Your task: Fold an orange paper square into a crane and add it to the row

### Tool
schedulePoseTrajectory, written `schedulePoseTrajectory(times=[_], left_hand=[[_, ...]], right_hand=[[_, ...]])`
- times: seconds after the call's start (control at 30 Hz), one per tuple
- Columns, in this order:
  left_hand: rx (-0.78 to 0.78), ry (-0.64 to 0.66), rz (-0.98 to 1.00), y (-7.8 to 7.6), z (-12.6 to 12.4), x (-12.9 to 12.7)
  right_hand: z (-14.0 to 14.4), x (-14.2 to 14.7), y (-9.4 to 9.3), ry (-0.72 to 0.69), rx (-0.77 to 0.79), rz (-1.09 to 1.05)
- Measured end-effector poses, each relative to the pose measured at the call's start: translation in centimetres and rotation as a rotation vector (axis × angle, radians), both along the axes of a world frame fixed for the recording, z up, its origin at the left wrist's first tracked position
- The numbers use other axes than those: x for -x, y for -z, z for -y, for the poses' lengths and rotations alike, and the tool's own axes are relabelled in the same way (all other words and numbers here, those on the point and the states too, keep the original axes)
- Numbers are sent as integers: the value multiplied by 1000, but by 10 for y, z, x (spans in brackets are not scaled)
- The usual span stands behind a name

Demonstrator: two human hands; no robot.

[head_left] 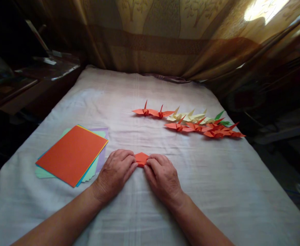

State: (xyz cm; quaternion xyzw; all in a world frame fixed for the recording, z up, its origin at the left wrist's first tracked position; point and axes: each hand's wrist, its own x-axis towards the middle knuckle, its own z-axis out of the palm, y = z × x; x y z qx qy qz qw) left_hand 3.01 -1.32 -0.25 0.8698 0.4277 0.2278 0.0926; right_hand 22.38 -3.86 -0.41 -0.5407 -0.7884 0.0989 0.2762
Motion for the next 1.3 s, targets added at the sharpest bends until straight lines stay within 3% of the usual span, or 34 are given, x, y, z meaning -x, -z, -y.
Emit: schedulePoseTrajectory(times=[0.57, 1.0, 1.3], left_hand=[[97, -55, 25, -3, -4, -3], [102, -82, 48, 0, -4, -3], [192, -64, 94, -5, -8, -3]], right_hand=[[-7, 3, 0, 98, 101, -159], [-7, 5, -2, 114, 120, -152], [-9, 6, 1, 108, 103, -114]])
